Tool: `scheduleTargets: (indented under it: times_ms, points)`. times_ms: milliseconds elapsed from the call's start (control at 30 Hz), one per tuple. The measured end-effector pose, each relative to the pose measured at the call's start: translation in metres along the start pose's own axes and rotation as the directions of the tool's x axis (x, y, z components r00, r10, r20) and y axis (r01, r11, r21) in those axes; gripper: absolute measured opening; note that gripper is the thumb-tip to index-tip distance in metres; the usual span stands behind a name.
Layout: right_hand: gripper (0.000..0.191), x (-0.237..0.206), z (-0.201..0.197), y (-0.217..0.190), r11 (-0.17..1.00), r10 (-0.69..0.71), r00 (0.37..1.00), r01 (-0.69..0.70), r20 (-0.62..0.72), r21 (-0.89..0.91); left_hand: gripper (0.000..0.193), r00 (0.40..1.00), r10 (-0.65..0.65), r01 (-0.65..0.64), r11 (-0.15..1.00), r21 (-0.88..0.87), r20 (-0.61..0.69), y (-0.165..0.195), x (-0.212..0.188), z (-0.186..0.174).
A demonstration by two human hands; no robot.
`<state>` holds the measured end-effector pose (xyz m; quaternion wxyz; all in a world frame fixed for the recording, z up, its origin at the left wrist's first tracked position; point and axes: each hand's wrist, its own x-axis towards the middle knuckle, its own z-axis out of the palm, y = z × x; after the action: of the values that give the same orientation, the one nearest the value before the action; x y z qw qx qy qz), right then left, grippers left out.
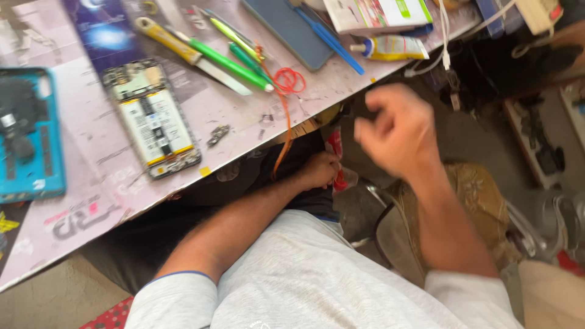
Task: The person works on a disassembled smartphone at a cluttered workbench. They retrieve a red rubber band from under the table and use it to wrap around the phone's screen and body, securing the components together.
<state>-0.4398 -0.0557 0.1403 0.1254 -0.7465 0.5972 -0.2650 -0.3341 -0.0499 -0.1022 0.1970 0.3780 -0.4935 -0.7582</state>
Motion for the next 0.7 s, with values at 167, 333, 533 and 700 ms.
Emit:
scheduleTargets:
  times_ms: [167,333,533,700]
  points:
    - [0.119,-0.136,0.072,0.100,0.951,0.209,0.970,-0.172,0.122,-0.256,0.019,0.887,0.457,-0.449,0.827,0.339,0.059,-0.019,0.015,0.031]
    - [0.018,-0.201,0.145,0.183,0.842,0.525,0.850,-0.515,-0.028,0.163,0.022,0.912,0.348,-0.409,0.816,0.409,0.218,-0.002,0.029,0.078]
    - [0.018,-0.134,0.177,0.265,0.722,0.691,0.721,-0.687,-0.049,0.078,0.028,0.931,-0.050,-0.169,0.818,0.549,0.361,0.055,-0.014,0.064]
    - [0.023,-0.082,0.201,0.300,0.773,0.630,0.776,-0.630,-0.025,-0.072,0.035,0.931,0.125,-0.292,0.818,0.495,0.344,0.110,-0.097,0.017]
